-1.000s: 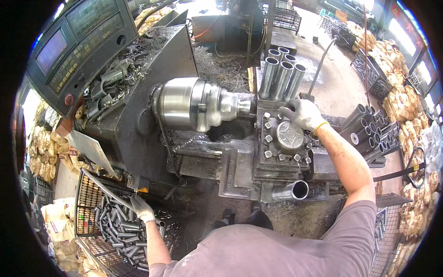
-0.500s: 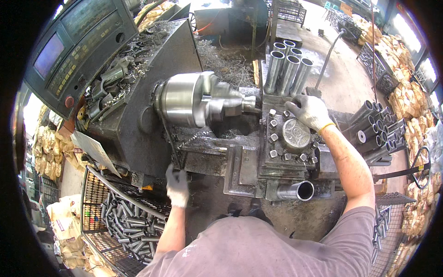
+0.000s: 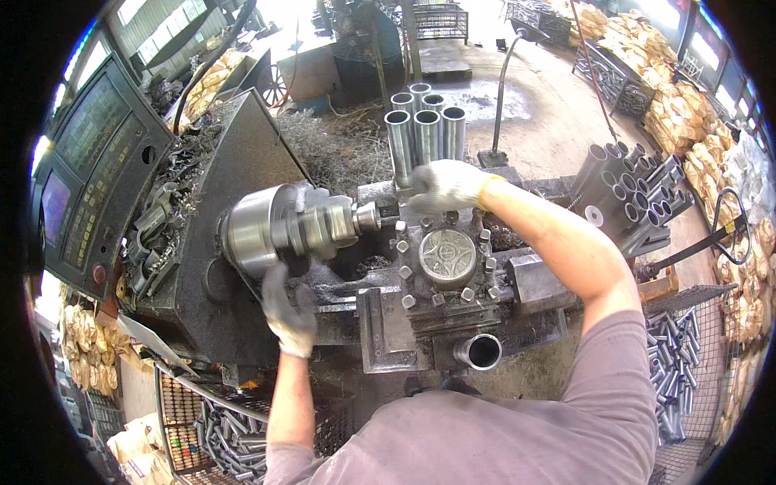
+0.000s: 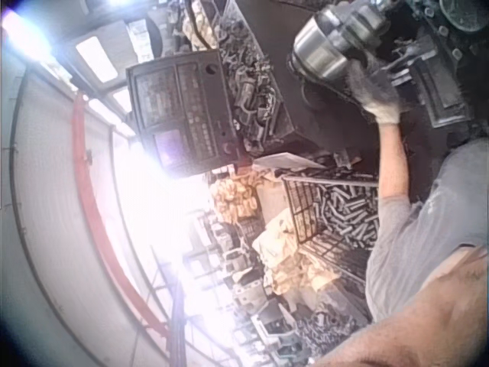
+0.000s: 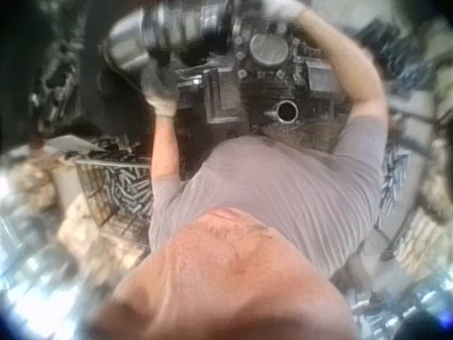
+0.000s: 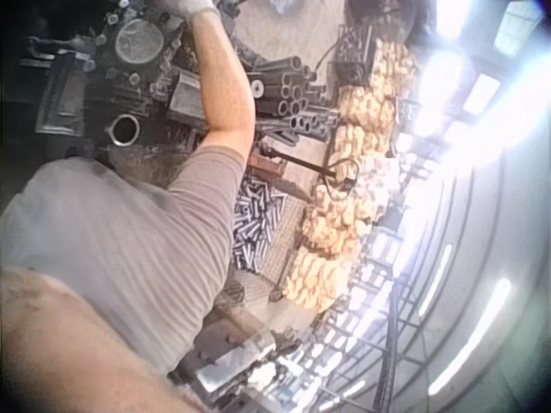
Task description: The person repeatedly loads metal tubes into a lathe chuck, operates the machine controls, and removes the processed parts. The finished parts are placed into a wire basket. The person wears gloves and works in a metal fabrication workshop.
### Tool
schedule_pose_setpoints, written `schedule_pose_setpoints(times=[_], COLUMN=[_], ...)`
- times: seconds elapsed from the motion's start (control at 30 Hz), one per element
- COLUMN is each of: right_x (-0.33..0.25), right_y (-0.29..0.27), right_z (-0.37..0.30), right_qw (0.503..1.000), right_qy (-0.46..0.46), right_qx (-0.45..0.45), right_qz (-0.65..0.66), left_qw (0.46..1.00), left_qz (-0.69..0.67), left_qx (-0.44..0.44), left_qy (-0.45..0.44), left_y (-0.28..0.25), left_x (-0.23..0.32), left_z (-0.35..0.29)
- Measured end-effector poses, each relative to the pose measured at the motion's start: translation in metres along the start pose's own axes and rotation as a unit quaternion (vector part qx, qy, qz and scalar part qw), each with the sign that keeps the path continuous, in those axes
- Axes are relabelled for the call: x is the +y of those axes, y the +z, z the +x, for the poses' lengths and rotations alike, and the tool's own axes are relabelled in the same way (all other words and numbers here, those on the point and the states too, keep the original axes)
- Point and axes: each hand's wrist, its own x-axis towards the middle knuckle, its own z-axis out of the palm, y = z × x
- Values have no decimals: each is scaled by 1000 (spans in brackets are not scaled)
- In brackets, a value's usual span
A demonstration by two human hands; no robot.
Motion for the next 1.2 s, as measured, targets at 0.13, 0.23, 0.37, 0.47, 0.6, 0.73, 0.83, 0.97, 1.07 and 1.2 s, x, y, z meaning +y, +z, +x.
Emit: schedule_pose_setpoints(times=[0.13,0.23,0.37,0.47,0.6,0.73,0.83,0.97,1.07,1.2], right_x=[-41,-40,-5,-18,-32,-3,-36,-118,-183,-197], right_y=[12,53,78,44,56,31,-5,11,71,180], right_z=[67,133,166,162,133,88,33,-59,-109,-147], right_qw=[996,976,968,933,965,951,932,916,926,966], right_qy=[-74,-86,-201,-52,-81,-139,-75,0,-105,-65], right_qx=[-33,-134,-99,-355,-242,-64,68,231,287,225], right_qz=[-48,-148,-111,-11,-62,-267,-347,-328,-223,-105], left_qw=[996,997,996,994,992,990,990,988,836,525], left_qz=[42,-1,86,96,101,114,116,-120,-503,-683], left_qx=[61,79,-23,-45,-47,-33,-27,-90,-23,-91], left_qy=[42,20,28,36,52,75,70,-42,-219,-500], left_y=[4,29,32,25,22,26,30,10,-1,-55], left_x=[-30,-40,-65,-63,-69,-61,-71,-42,33,119], left_z=[100,121,121,127,126,132,132,106,19,-49])
